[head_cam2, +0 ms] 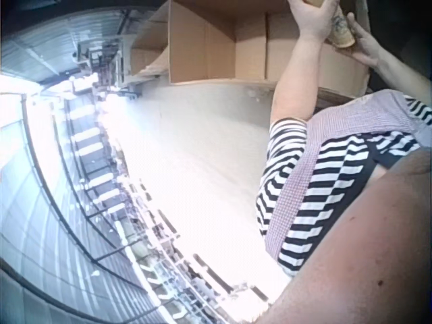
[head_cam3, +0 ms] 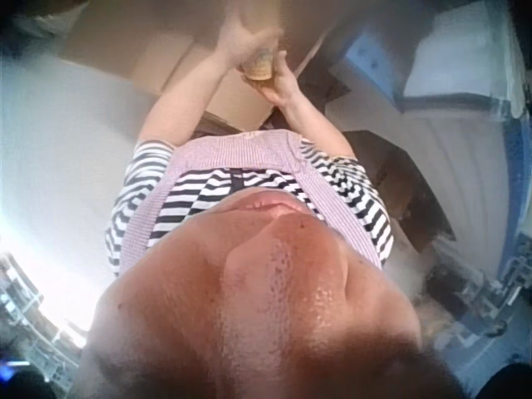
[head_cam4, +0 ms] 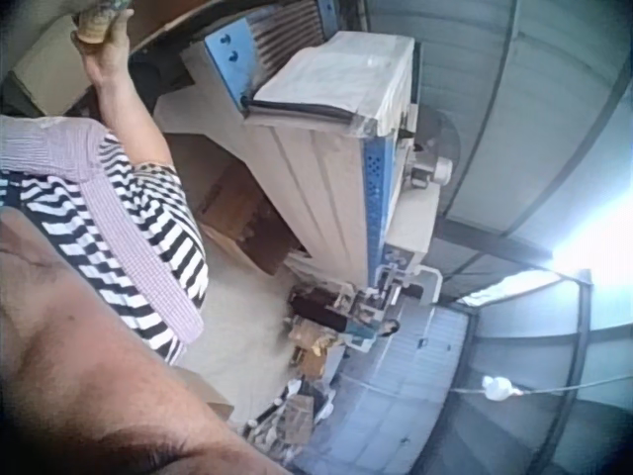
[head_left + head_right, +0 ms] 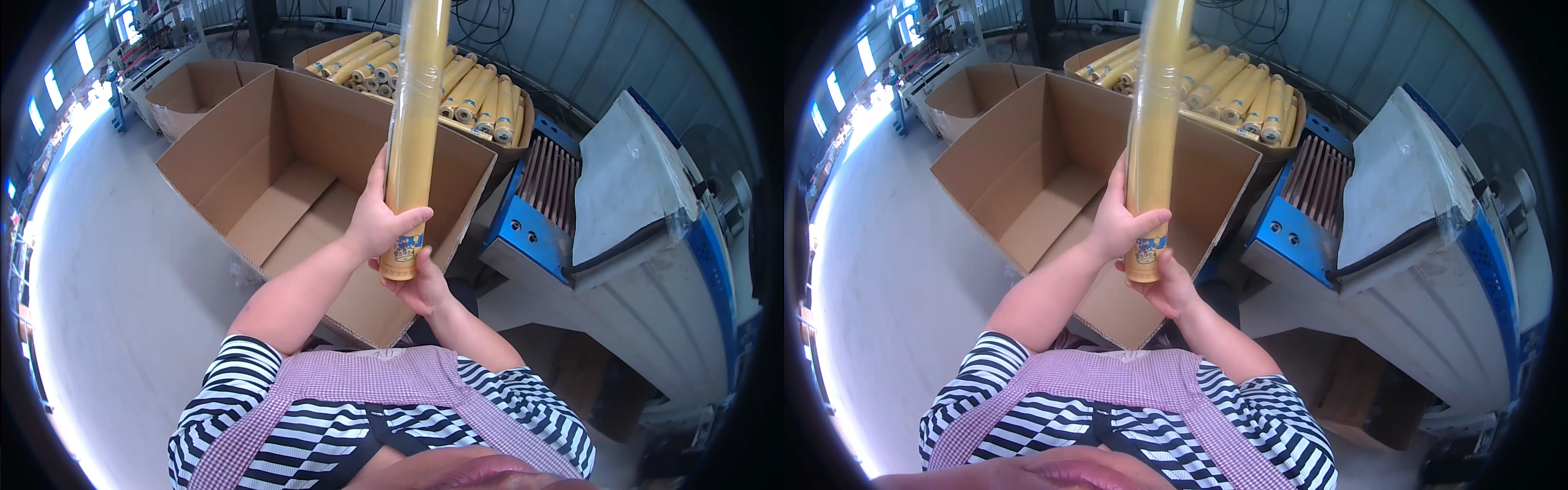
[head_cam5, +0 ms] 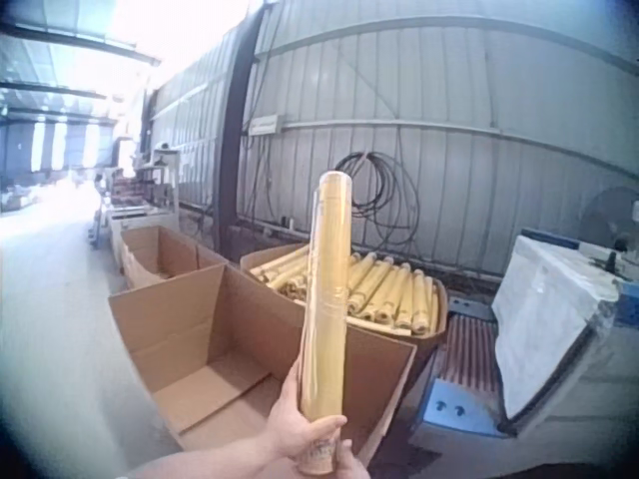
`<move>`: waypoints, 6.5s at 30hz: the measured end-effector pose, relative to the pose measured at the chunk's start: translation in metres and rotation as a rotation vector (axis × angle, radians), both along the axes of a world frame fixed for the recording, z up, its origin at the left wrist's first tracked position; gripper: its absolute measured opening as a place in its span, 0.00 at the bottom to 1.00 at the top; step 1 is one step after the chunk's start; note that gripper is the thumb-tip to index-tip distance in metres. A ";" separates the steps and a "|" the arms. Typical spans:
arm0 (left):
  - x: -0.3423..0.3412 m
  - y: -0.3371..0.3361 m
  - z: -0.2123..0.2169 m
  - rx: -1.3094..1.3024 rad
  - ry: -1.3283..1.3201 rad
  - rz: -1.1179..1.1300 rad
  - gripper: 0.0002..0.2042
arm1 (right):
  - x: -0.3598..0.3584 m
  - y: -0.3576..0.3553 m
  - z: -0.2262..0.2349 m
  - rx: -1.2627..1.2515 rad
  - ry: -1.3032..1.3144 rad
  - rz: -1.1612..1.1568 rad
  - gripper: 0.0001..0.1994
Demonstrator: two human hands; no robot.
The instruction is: The person picks up several wrapped rolls and places them one at a time into a large cardboard box.
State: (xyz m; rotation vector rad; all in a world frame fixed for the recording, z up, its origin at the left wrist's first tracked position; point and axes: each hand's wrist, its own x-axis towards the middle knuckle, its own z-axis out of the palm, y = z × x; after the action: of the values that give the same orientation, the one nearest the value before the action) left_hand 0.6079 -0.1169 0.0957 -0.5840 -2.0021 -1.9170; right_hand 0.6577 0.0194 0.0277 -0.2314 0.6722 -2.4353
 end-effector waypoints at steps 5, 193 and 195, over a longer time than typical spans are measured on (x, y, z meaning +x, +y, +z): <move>-0.034 0.009 -0.002 0.066 -0.218 -0.138 0.51 | -0.024 0.003 -0.012 0.113 0.249 -0.056 0.29; 0.286 -0.477 0.028 0.569 0.091 1.018 0.22 | -0.089 0.102 0.264 0.830 1.613 -0.975 0.22; 0.283 -0.476 0.027 0.529 0.070 0.966 0.21 | -0.086 0.098 0.278 0.544 1.664 -0.762 0.21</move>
State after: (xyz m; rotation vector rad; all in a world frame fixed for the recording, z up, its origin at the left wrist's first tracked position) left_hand 0.8907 -0.5934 0.1229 0.3926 -1.2385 -1.6062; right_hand 0.5716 0.1179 0.3058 -2.1376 2.3278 -1.9652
